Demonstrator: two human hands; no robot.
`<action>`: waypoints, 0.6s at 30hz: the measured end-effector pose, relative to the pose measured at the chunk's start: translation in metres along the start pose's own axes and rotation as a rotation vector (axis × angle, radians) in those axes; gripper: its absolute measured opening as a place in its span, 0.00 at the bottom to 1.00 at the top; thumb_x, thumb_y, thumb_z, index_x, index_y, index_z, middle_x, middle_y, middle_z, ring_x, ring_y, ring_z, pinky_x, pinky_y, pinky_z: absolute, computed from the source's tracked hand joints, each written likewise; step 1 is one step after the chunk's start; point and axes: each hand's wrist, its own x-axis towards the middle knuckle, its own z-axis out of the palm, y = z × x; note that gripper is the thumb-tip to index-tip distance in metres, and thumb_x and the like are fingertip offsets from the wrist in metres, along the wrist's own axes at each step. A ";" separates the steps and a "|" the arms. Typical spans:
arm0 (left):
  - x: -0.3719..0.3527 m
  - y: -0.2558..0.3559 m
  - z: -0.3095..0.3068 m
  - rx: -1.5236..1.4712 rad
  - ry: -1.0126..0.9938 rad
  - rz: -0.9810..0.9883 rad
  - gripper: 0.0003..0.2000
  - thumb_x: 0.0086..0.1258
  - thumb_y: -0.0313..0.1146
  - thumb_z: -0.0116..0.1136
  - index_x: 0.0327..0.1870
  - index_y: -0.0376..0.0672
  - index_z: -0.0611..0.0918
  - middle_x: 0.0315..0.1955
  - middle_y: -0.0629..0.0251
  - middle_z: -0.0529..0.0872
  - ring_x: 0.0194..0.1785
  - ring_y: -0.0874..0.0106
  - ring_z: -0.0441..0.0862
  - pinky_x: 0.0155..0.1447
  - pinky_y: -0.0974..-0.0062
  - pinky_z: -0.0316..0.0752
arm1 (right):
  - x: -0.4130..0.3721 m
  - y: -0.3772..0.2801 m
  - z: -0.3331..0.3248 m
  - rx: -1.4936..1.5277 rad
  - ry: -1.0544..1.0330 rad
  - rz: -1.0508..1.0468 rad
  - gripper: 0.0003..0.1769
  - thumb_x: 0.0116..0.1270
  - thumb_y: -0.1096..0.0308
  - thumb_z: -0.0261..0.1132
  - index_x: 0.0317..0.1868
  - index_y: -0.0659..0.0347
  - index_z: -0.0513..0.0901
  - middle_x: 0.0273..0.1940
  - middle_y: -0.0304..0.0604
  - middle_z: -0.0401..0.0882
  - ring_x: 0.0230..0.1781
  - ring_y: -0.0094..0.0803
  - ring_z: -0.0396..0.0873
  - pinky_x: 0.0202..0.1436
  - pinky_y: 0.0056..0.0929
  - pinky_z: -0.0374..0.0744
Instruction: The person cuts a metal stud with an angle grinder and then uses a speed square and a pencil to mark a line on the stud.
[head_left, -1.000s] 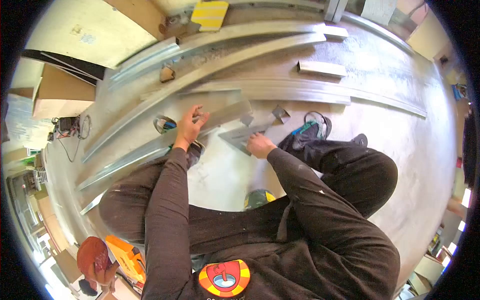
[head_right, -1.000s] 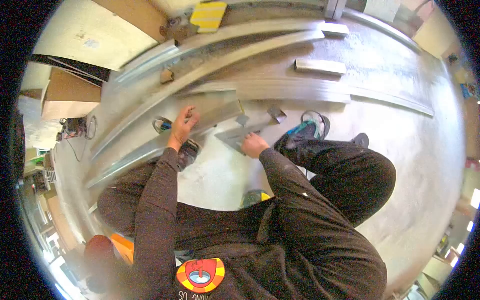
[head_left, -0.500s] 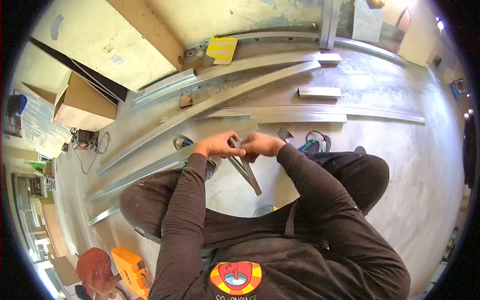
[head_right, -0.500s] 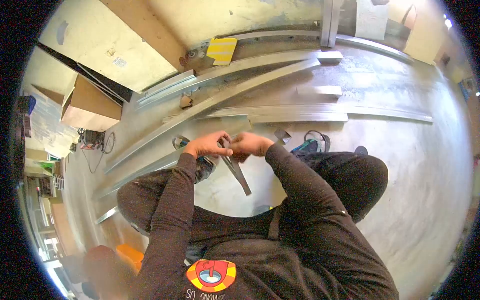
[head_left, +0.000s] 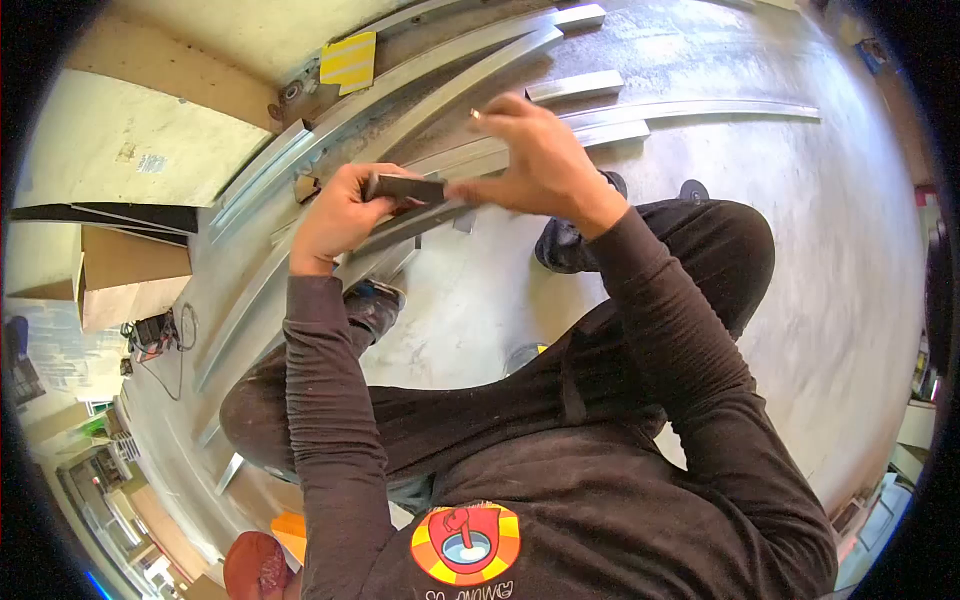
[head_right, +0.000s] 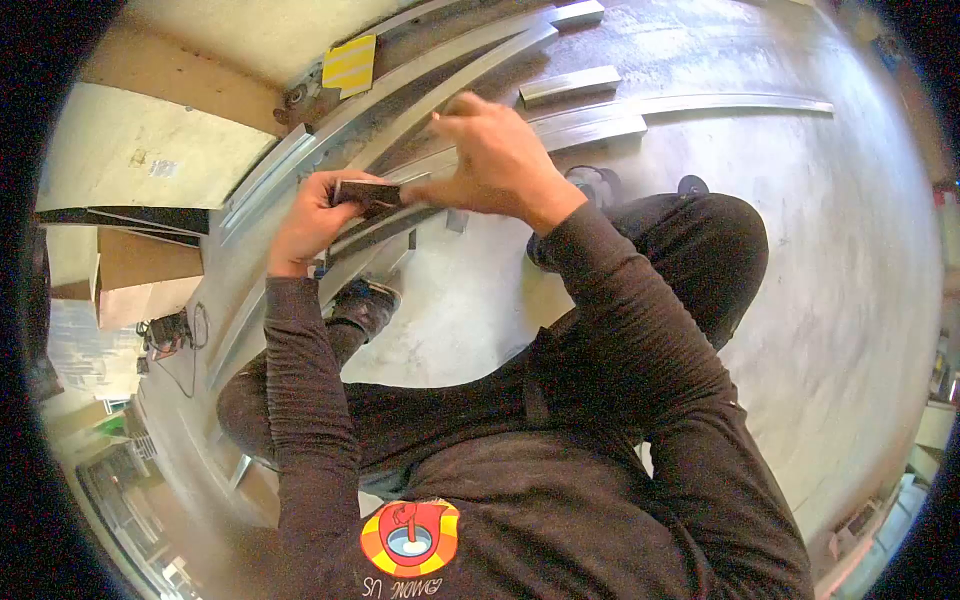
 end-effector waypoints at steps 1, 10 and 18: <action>0.002 0.003 0.000 0.134 -0.092 0.014 0.17 0.58 0.12 0.52 0.45 0.35 0.88 0.47 0.60 0.91 0.49 0.76 0.85 0.56 0.78 0.78 | -0.006 0.000 0.000 -0.052 -0.123 -0.050 0.30 0.53 0.45 0.77 0.43 0.65 0.88 0.47 0.56 0.83 0.47 0.52 0.83 0.48 0.46 0.80; 0.020 -0.050 -0.004 0.476 0.128 0.303 0.16 0.59 0.14 0.55 0.46 0.40 0.87 0.52 0.59 0.88 0.61 0.68 0.82 0.62 0.69 0.78 | -0.085 0.008 0.113 0.267 -0.542 0.408 0.22 0.64 0.70 0.63 0.58 0.67 0.80 0.42 0.61 0.77 0.40 0.56 0.83 0.47 0.47 0.81; 0.005 -0.133 -0.016 0.390 0.267 -0.507 0.22 0.72 0.32 0.60 0.67 0.45 0.80 0.60 0.53 0.85 0.58 0.61 0.85 0.63 0.65 0.77 | -0.115 -0.012 0.159 0.031 -0.432 0.456 0.34 0.64 0.72 0.63 0.64 0.86 0.63 0.53 0.71 0.67 0.45 0.67 0.79 0.46 0.49 0.83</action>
